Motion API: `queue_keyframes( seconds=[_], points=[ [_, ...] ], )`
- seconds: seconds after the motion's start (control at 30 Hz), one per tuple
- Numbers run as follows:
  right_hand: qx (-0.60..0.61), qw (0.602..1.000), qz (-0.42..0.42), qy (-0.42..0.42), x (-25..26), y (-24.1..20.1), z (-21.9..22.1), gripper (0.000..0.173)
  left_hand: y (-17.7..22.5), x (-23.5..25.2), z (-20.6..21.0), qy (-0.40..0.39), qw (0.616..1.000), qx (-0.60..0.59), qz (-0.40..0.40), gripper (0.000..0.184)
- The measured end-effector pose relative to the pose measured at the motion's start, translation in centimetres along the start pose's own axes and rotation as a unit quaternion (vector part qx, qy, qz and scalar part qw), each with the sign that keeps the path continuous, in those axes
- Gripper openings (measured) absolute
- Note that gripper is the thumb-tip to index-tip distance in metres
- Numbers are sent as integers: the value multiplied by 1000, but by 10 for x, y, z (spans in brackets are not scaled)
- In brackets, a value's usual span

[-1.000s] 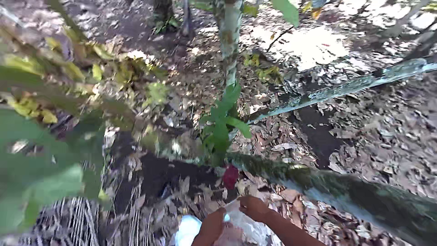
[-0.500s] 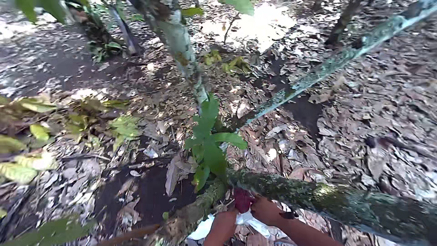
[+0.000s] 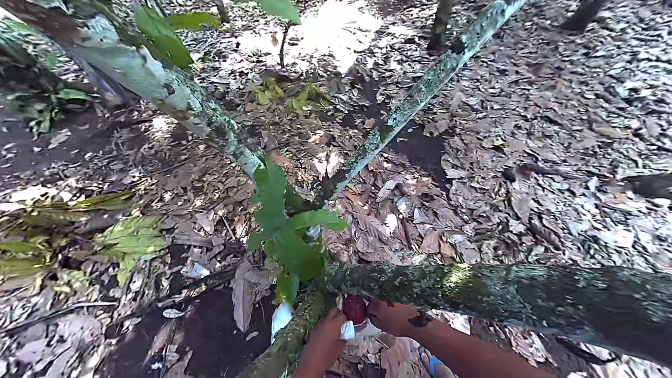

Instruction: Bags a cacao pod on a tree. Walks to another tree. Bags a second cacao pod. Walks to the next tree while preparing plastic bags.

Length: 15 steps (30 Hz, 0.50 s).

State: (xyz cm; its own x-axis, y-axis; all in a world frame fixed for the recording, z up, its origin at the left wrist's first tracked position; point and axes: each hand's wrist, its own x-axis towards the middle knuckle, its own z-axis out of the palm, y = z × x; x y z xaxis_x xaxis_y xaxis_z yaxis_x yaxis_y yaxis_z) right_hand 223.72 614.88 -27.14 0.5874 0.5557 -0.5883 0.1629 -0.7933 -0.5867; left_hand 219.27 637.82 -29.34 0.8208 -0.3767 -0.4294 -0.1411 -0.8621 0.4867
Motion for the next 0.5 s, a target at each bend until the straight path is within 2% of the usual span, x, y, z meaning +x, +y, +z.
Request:
queue_keyframes(
  seconds=[0.13, 0.27, 0.33, 0.43, 0.5],
  points=[
    [16, 998, 64, 10, -30, -20, -22, 41, 12, 1, -3, 44, 999, 12, -3, 37],
    [45, 996, 49, 51, -40, -19, -20, 44, 25, -8, -11, 101, 995, -7, -7, 36],
    [77, 989, 45, 116, -44, -13, -10, 45, 35, -16, -15, 170, 985, -23, 12, 34],
    [253, 936, 69, 235, -43, -6, 12, 38, 45, -19, -13, 254, 956, -141, 39, 29],
    [416, 858, 108, 281, -35, 1, 27, 32, 48, -12, -3, 266, 916, -298, 33, 31]
  ],
)
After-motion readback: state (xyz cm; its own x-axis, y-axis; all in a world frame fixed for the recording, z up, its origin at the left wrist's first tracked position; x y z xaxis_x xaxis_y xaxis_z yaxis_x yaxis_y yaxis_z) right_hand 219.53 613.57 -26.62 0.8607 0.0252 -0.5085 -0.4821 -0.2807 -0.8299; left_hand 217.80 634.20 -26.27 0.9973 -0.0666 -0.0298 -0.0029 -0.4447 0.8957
